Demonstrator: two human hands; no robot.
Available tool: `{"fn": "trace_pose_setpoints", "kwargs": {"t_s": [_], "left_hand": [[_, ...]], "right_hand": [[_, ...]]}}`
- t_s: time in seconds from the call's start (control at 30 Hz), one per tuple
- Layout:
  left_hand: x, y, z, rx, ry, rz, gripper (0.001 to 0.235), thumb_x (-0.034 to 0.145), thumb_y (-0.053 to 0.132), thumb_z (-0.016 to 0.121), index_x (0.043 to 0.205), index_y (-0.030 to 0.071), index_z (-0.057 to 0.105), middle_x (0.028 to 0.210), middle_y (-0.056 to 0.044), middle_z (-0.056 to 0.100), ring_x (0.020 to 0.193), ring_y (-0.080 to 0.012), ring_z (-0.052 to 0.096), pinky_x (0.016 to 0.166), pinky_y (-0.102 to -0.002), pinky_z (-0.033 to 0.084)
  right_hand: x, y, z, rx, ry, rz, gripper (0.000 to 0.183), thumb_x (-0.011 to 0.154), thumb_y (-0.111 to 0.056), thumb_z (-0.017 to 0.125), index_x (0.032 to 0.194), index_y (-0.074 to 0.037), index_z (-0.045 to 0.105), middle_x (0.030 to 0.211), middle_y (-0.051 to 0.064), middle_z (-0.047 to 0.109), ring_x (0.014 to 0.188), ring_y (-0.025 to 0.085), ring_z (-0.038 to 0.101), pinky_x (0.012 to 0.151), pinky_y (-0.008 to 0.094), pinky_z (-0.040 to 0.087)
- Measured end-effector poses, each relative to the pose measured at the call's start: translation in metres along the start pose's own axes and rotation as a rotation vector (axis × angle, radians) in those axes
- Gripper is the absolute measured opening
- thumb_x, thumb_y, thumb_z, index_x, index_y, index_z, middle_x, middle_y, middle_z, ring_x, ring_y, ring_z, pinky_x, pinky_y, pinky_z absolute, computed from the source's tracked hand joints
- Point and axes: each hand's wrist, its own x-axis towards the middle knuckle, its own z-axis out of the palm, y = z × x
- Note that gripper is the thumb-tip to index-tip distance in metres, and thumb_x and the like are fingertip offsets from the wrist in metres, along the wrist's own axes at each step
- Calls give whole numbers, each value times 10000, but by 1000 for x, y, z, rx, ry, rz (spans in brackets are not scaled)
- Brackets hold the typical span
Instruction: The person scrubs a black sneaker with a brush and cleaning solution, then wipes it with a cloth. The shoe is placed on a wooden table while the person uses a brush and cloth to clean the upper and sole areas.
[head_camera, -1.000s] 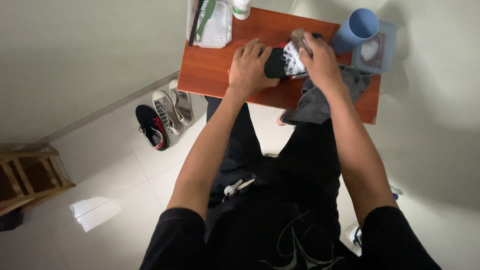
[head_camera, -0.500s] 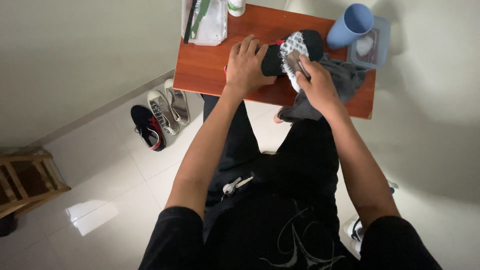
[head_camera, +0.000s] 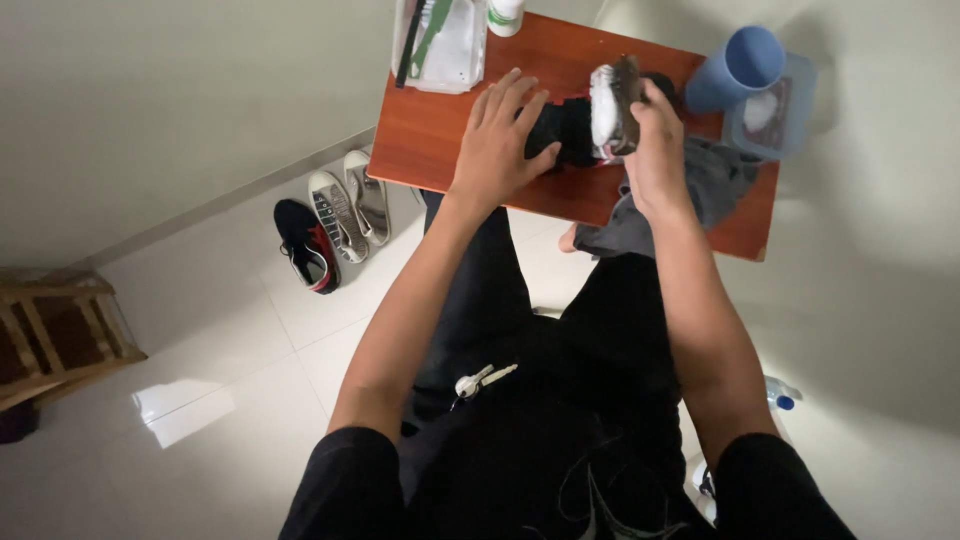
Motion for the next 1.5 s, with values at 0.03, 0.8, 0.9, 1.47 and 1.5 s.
{"fn": "trace_pose_setpoints", "kwargs": {"t_s": [0.03,0.8,0.9,1.47,1.5], "left_hand": [[1,-3,-5,3,-1,-5,550,929,361,807,1335,66,580,1410,-141,554,1407,-348,439,1164,-512,387],[17,-105,-50,66,56,-291,357,1045,125,617,1390,68,544,1483,-149,493,1442,-371,367,1154,-545,389],[12,-122,-41,88,50,-330,336,1042,142,623,1369,94,568,1504,-117,480,1453,-376,357,1162,-580,383],[18,-136,-34,10,-29,-372,330,1024,125,564,1351,84,574,1467,-176,496,1437,-421,349,1154,-624,358],[20,-134,-36,-8,-47,-387,331,1025,106,563,1356,84,562,1476,-180,488,1446,-428,333,1166,-654,346]], "right_hand": [[7,2,7,1,-5,3,397,978,-209,405,1306,-64,575,1182,127,624,1030,210,621,744,301,499],[137,73,154,-776,56,-660,488,951,-215,772,658,-115,396,651,37,450,631,226,505,599,412,366],[142,79,159,-855,48,-679,474,989,-233,755,663,-117,431,665,52,462,605,237,517,554,413,376],[167,90,186,-1543,46,-687,330,824,-395,839,856,-76,762,848,104,708,825,345,640,605,482,550],[164,87,186,-1595,-1,-656,382,811,-438,878,823,-67,786,837,97,710,869,341,632,607,481,555]]}}
